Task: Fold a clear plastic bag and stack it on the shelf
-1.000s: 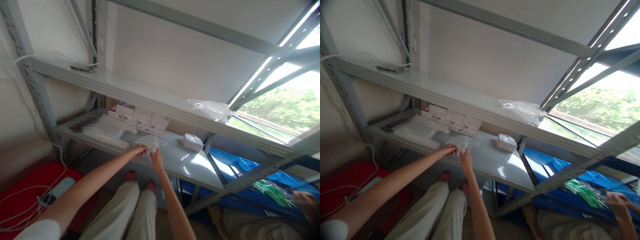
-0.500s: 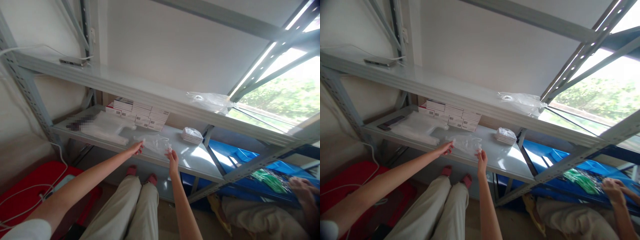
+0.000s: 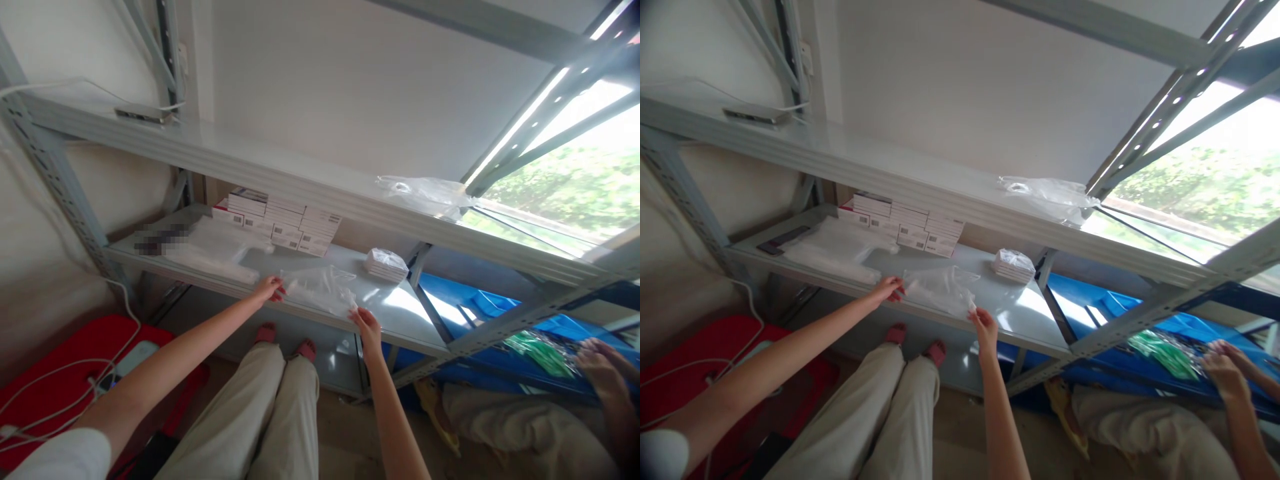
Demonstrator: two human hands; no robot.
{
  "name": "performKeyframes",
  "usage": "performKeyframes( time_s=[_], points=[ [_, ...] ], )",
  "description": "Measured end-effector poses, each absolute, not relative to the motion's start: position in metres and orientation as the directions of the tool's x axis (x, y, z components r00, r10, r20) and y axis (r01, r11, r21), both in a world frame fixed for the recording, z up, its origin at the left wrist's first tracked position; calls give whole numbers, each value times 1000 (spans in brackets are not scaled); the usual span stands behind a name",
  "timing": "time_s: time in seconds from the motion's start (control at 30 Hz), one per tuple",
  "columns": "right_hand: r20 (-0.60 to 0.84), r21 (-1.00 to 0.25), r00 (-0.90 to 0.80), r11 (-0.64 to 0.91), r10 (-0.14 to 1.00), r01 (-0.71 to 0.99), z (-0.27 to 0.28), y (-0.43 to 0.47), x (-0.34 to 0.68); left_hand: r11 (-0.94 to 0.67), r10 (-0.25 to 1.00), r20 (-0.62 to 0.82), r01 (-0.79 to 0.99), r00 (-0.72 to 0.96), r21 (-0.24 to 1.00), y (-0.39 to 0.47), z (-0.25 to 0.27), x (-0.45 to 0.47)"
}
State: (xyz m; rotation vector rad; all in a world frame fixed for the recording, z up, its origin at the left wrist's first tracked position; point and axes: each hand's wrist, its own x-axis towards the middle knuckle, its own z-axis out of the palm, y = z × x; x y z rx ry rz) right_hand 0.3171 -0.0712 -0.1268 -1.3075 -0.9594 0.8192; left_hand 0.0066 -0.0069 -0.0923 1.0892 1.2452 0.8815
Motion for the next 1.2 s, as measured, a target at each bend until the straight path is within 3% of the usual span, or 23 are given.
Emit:
performKeyframes(
  time_s=[0.23, 0.43, 0.67, 0.83, 1.2],
  points=[
    [117, -993, 351, 105, 929, 52, -130, -69, 317, 448, 881, -413, -129, 231, 885, -12, -92, 28],
    [139, -990, 284, 127, 949, 61, -137, -69, 308, 395, 907, -339, -222, 251, 891, -1, -87, 23],
    [188, -978, 344, 141, 920, 155, -136, -52, 312, 233, 945, -189, -146, 268, 961, 19, -75, 22],
    [183, -982, 330, 155, 926, 111, -112, -31, 307, 137, 968, -104, -138, 228, 981, 45, -64, 29],
    [132, -988, 492, 155, 861, -6, -136, -33, 327, 223, 968, -210, -88, 137, 971, 36, -107, 2]
  ],
)
